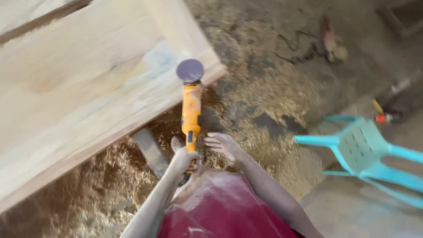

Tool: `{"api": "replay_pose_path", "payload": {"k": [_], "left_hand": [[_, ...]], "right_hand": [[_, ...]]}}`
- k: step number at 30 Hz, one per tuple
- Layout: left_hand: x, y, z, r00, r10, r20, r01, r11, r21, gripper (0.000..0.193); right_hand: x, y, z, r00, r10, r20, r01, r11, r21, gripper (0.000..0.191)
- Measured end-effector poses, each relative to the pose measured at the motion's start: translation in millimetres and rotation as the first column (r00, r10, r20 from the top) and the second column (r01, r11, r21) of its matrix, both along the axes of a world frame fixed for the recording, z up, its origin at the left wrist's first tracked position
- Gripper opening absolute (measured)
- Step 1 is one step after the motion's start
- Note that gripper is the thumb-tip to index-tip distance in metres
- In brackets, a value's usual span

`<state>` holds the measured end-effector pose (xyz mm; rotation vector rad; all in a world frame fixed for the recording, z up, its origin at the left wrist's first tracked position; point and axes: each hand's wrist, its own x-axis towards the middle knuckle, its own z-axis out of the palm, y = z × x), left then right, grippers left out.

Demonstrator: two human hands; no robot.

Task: The person uses an orbital sander to smooth the surface of a large wooden board, moving the tool across the face and edges. They then wipe the surface with their hands and later sit on the floor to handle a sanding disc and sanding block.

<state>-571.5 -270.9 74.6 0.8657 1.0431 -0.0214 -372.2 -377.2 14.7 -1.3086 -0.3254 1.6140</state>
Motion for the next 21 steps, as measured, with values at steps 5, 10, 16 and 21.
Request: {"api": "replay_pose_path", "payload": {"k": [5,10,16,21], "left_hand": [[82.0,-116.0,31.7,0.913,-0.345,0.217,0.354,0.935,-0.002,0.009],[151.9,-188.1,59.8,0.685,-0.719,0.122,0.688,0.692,0.217,0.015],[189.4,-227.4,28.4,0.397,-0.902,0.171,0.885,0.426,0.189,0.036],[114.9,-125.3,-29.8,0.094,-0.984,-0.154,0.983,0.067,0.173,0.065]], "right_hand": [[39.4,-84.6,52.2,0.764,-0.278,-0.583,0.531,0.783,0.323,0.104],[104.5,-192.5,67.5,0.501,-0.413,-0.76,0.861,0.329,0.389,0.096],[127.0,-303.9,55.4,0.399,-0.521,-0.754,0.914,0.161,0.372,0.065],[138.5,-341.2,42.5,0.367,-0.638,-0.676,0.921,0.146,0.362,0.059]]}}
